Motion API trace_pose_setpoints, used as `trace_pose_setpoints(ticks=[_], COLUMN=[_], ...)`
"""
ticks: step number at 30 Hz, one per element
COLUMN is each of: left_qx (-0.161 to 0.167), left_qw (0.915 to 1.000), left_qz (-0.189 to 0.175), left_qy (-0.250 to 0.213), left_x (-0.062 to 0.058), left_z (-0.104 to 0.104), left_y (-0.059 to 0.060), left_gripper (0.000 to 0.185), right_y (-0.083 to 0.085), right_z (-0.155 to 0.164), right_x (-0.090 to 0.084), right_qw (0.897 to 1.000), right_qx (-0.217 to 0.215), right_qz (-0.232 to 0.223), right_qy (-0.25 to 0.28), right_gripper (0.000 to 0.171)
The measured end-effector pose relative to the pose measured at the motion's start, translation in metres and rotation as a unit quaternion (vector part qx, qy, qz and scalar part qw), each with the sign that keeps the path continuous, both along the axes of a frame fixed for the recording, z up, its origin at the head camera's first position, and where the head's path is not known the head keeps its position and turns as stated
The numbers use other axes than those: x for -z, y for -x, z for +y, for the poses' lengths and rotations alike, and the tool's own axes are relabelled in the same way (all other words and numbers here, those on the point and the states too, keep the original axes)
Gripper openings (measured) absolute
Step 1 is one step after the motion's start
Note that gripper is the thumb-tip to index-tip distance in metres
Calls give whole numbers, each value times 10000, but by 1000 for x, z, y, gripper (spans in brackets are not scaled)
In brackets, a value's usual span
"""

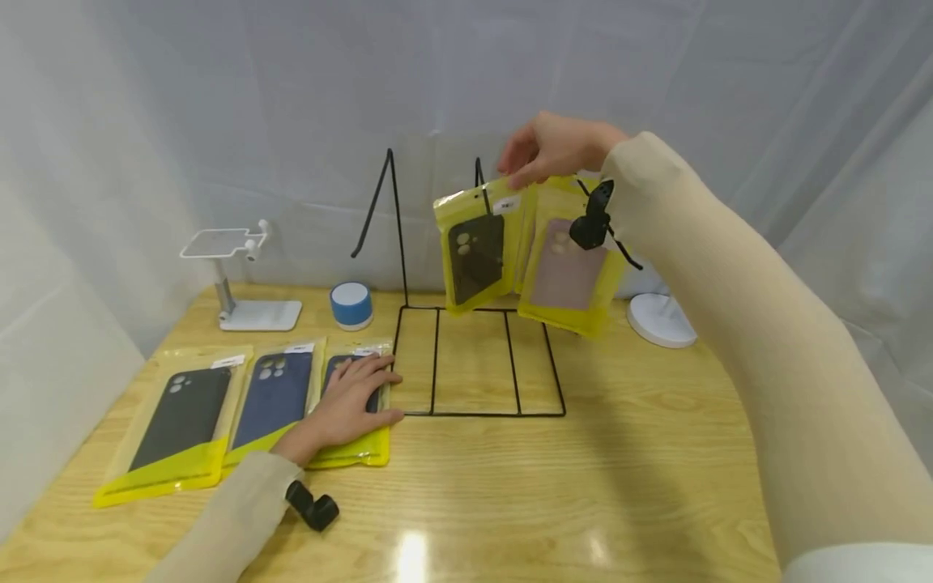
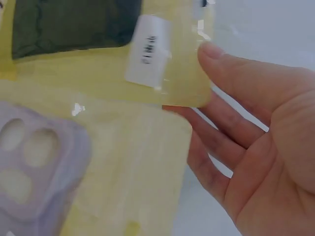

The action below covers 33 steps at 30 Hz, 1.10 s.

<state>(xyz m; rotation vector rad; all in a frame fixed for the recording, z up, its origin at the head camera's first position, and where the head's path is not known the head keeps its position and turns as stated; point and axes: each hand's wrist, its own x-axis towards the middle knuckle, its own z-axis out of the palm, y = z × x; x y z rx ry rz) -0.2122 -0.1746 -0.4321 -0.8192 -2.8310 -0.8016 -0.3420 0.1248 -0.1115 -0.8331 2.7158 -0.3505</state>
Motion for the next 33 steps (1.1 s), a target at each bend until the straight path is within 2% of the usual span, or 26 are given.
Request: trace_pose_setpoints(ticks=[6, 10, 15, 22, 29, 33], left_qx=[33, 60, 68, 69, 39, 37], left_qw=[10000, 10000, 10000, 9999, 9999, 9999], left_qz=[-33, 1, 54, 68, 96, 101], left_qy=[-23, 1, -16, -56, -27, -21], left_x=[0, 0, 0, 3, 3, 2], left_z=[-2, -2, -4, -5, -7, -8], left_y=[1, 2, 3, 3, 2, 3], left_gripper=[49, 50, 50, 49, 50, 51], right_y=[-9, -21, -45, -81, -112, -135], right_z=[6, 10, 12, 25, 36, 41], right_x=[-12, -18, -26, -25, -10, 5], right_qw=[9994, 9984, 9941, 9791, 9684, 9566], right_qx=[89, 65, -341, -999, -1498, -1942], right_qz=[-40, 306, 773, 1332, 1186, 1224], right_qy=[346, 472, 680, 1170, 1606, 1797], right_gripper=[61, 70, 66, 53, 49, 49])
